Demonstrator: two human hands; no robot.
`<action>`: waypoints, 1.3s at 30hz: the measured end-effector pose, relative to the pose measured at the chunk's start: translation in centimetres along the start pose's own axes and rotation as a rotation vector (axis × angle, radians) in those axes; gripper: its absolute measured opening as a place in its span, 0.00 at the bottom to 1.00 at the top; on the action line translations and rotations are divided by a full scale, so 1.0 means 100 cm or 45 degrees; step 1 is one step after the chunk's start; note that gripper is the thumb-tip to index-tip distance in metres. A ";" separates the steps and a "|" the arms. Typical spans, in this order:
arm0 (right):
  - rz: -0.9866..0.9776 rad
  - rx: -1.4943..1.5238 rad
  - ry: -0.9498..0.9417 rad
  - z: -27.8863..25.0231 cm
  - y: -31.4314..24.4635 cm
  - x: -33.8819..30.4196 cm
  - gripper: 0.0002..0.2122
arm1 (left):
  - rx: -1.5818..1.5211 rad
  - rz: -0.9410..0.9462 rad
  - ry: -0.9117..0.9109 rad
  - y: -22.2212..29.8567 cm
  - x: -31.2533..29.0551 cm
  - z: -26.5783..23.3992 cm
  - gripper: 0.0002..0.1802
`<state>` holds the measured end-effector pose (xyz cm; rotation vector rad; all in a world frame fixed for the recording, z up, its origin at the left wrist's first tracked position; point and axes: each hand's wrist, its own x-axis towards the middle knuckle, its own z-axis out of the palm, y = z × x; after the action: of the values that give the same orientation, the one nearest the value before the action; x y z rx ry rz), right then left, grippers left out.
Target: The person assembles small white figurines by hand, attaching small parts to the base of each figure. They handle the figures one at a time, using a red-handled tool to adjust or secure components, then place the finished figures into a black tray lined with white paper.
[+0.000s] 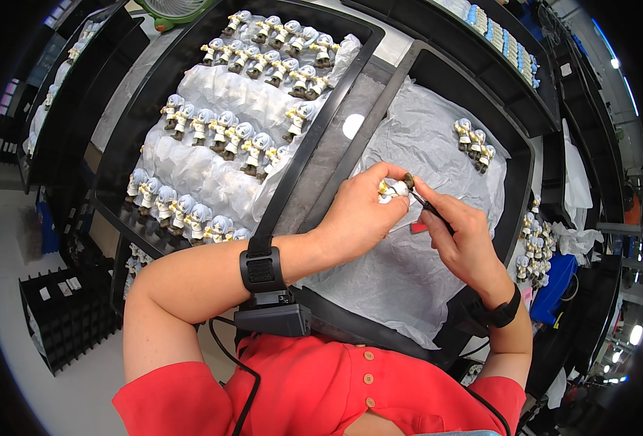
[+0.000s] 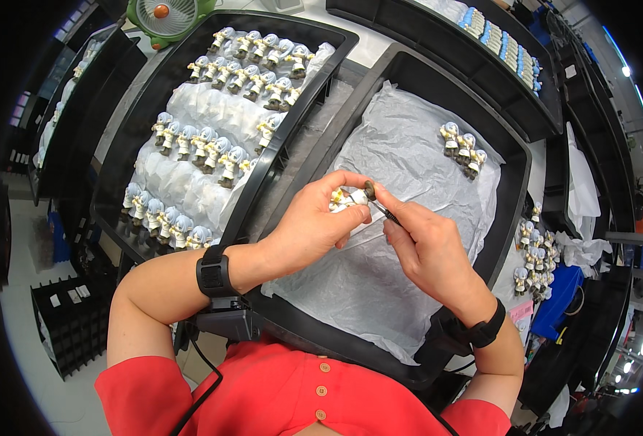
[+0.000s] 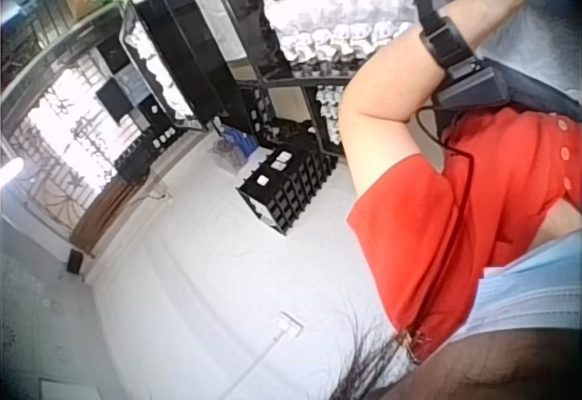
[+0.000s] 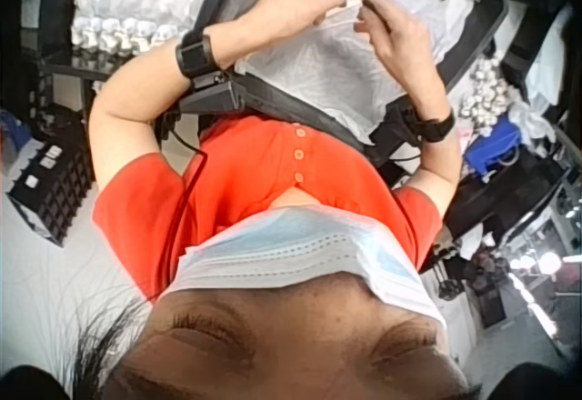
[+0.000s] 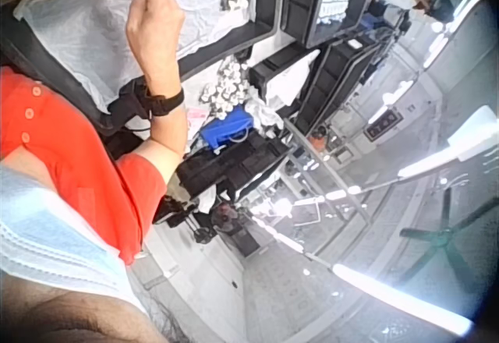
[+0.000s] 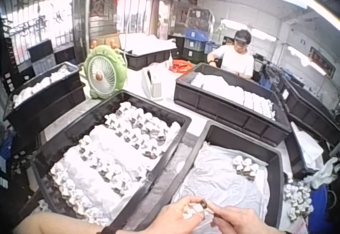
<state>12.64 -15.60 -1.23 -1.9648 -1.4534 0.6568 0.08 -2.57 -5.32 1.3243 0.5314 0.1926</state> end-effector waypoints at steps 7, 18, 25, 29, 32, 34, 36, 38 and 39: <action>-0.028 -0.040 0.028 0.003 0.000 0.000 0.20 | 0.021 0.008 0.015 -0.001 0.000 0.000 0.17; -0.052 -0.076 0.035 0.003 0.000 0.000 0.21 | 0.032 0.012 0.017 -0.001 0.000 0.000 0.18; -0.012 -0.022 0.018 0.002 0.001 0.000 0.21 | -0.005 0.001 0.015 0.000 0.000 0.000 0.18; -0.034 -0.043 0.037 0.004 0.000 -0.001 0.22 | 0.003 -0.002 0.014 0.000 0.000 0.000 0.18; -0.015 -0.052 0.027 0.004 -0.001 -0.001 0.22 | 0.012 0.009 0.015 -0.001 0.000 0.000 0.18; -0.027 -0.063 0.027 0.004 -0.001 -0.001 0.22 | 0.012 0.013 0.017 -0.001 0.000 0.000 0.17; -0.037 -0.072 0.026 0.004 -0.001 -0.001 0.22 | 0.009 0.012 0.017 -0.001 0.000 0.000 0.17; -0.044 -0.081 0.024 0.004 -0.001 -0.001 0.22 | 0.020 0.005 0.014 -0.002 0.001 0.000 0.17; -0.039 -0.069 0.026 0.004 -0.001 -0.001 0.22 | 0.026 0.003 0.012 -0.002 0.001 0.000 0.17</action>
<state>12.29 -15.64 -1.44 -1.9804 -1.5007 0.5877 0.11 -2.60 -5.56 1.3442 0.5414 0.1960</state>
